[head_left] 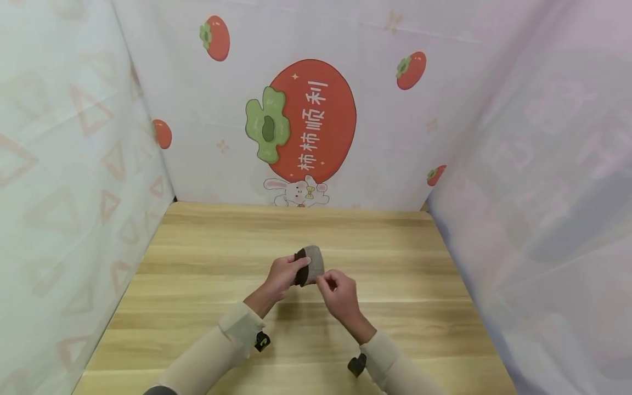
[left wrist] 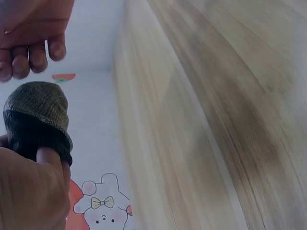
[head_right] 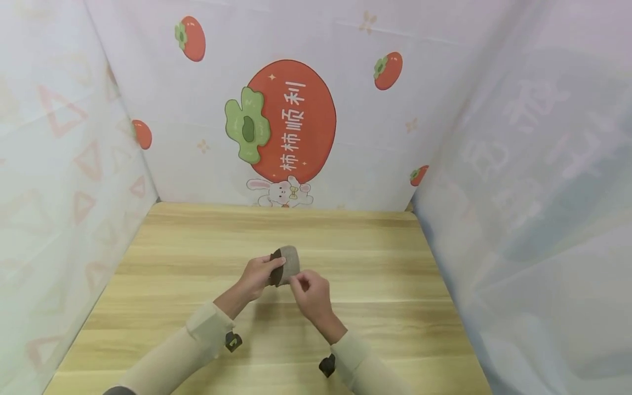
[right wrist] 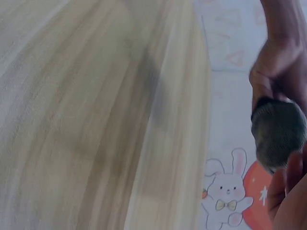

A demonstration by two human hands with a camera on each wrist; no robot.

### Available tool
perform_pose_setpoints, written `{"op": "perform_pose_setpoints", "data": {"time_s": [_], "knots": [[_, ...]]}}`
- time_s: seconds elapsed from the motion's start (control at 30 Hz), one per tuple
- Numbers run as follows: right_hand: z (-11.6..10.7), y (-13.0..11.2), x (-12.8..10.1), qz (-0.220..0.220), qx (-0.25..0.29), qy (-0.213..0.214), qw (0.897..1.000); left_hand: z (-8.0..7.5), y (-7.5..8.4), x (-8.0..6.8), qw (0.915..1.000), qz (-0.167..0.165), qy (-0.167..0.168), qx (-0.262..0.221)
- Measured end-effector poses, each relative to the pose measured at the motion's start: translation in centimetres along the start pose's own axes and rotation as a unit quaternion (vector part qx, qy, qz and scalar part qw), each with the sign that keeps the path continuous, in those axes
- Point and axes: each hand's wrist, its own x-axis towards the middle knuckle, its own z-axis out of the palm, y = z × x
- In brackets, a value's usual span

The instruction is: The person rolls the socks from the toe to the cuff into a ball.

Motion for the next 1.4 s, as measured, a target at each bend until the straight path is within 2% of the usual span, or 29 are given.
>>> {"op": "perform_pose_setpoints", "data": {"time_s": [0.07, 0.1, 0.2, 0.27, 0.33, 0.4, 0.47, 0.53, 0.6, 0.67, 0.8, 0.93, 1.13, 1.27, 1.4], "knots": [[-0.5, 0.3, 0.8, 0.097, 0.031, 0.008, 0.995, -0.3, 0.0, 0.0, 0.9996, 0.005, -0.015, 0.022], [-0.7, 0.5, 1.2, 0.146, 0.052, 0.000, 0.988, -0.3, 0.1, -0.1, 0.9992, 0.008, -0.022, 0.033], [-1.2, 1.1, 2.2, 0.258, 0.129, -0.054, 0.956, -0.5, 0.0, -0.1, 0.9968, 0.019, -0.045, 0.064], [-1.5, 1.6, 2.5, 0.298, 0.188, -0.100, 0.930, -0.4, 0.0, -0.3, 0.9946, 0.024, -0.060, 0.081], [-1.7, 1.9, 2.6, 0.320, 0.231, -0.139, 0.908, -0.4, -0.1, -0.4, 0.9926, 0.025, -0.072, 0.094], [-1.8, 2.0, 2.6, 0.333, 0.257, -0.165, 0.892, -0.5, -0.2, -0.5, 0.9911, 0.027, -0.082, 0.101], [-1.9, 2.1, 2.6, 0.335, 0.269, -0.185, 0.884, -0.5, -0.2, -0.5, 0.9900, 0.028, -0.088, 0.107], [-2.0, 2.2, 2.5, 0.335, 0.275, -0.195, 0.880, -0.5, -0.2, -0.6, 0.9890, 0.030, -0.090, 0.113], [-2.0, 2.2, 2.5, 0.334, 0.270, -0.197, 0.881, -0.5, -0.1, -0.7, 0.9872, 0.041, -0.089, 0.126], [-2.0, 2.2, 2.5, 0.331, 0.254, -0.193, 0.888, -0.4, 0.0, -0.9, 0.9844, 0.058, -0.077, 0.147], [-1.9, 2.1, 2.5, 0.321, 0.213, -0.163, 0.908, 0.0, 0.1, -1.4, 0.9748, 0.101, -0.029, 0.197], [-1.7, 2.2, 2.4, 0.320, 0.197, -0.140, 0.916, 0.2, -0.1, -1.6, 0.9666, 0.128, 0.002, 0.222], [-1.8, 2.5, 2.2, 0.324, 0.198, -0.135, 0.915, 0.4, -0.2, -1.5, 0.9639, 0.122, 0.001, 0.237], [-2.0, 2.8, 2.1, 0.316, 0.207, -0.146, 0.914, 0.4, -0.3, -1.4, 0.9692, 0.115, -0.003, 0.218], [-2.2, 2.9, 2.1, 0.317, 0.224, -0.163, 0.907, 0.5, -0.3, -1.3, 0.9723, 0.116, -0.007, 0.203]]}}
